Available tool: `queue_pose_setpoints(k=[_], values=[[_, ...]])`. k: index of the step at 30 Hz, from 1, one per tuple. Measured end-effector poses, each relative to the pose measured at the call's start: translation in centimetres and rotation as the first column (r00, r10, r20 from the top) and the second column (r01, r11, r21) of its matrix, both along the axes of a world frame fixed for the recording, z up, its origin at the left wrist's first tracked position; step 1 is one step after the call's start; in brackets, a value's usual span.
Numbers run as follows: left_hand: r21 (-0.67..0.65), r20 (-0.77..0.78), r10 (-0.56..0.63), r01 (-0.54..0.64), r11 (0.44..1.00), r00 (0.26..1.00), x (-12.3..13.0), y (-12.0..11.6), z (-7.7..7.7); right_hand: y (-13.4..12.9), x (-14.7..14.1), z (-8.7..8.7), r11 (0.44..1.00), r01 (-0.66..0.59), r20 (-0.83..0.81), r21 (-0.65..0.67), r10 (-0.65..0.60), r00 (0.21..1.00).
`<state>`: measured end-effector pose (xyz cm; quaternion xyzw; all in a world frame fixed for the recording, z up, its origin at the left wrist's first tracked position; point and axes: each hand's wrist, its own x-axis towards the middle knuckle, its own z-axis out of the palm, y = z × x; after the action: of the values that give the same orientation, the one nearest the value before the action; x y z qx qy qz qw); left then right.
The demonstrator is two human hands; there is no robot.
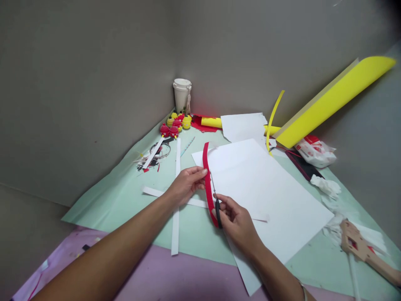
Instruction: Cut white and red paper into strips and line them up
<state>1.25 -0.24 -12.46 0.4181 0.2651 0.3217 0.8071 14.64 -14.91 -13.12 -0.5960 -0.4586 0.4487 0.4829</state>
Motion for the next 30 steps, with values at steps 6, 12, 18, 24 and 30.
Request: queue_pose_setpoints(k=[6,12,18,24,30], values=[[-0.005,-0.008,0.014,-0.014,1.000,1.000,0.04,-0.18,0.31,0.05,-0.01,-0.53,1.000,0.004,0.027,0.016,-0.005,1.000],[-0.004,-0.005,0.016,-0.017,1.000,1.000,0.10,-0.14,0.20,0.14,-0.11,-0.49,1.000,0.006,0.028,0.019,-0.007,1.000],[-0.012,0.013,0.021,-0.020,1.000,1.000,0.14,-0.30,0.14,0.11,-0.17,-0.51,1.000,0.003,0.038,0.018,-0.004,0.999],[-0.044,0.019,0.034,-0.033,0.999,0.999,0.32,-0.62,0.03,0.11,-0.13,-0.56,1.000,-0.010,0.070,0.030,0.008,0.997],[-0.105,0.062,0.064,-0.057,0.993,0.996,0.31,-0.48,-0.02,-0.03,-0.16,-0.25,0.999,0.023,0.001,0.023,-0.023,1.000]])
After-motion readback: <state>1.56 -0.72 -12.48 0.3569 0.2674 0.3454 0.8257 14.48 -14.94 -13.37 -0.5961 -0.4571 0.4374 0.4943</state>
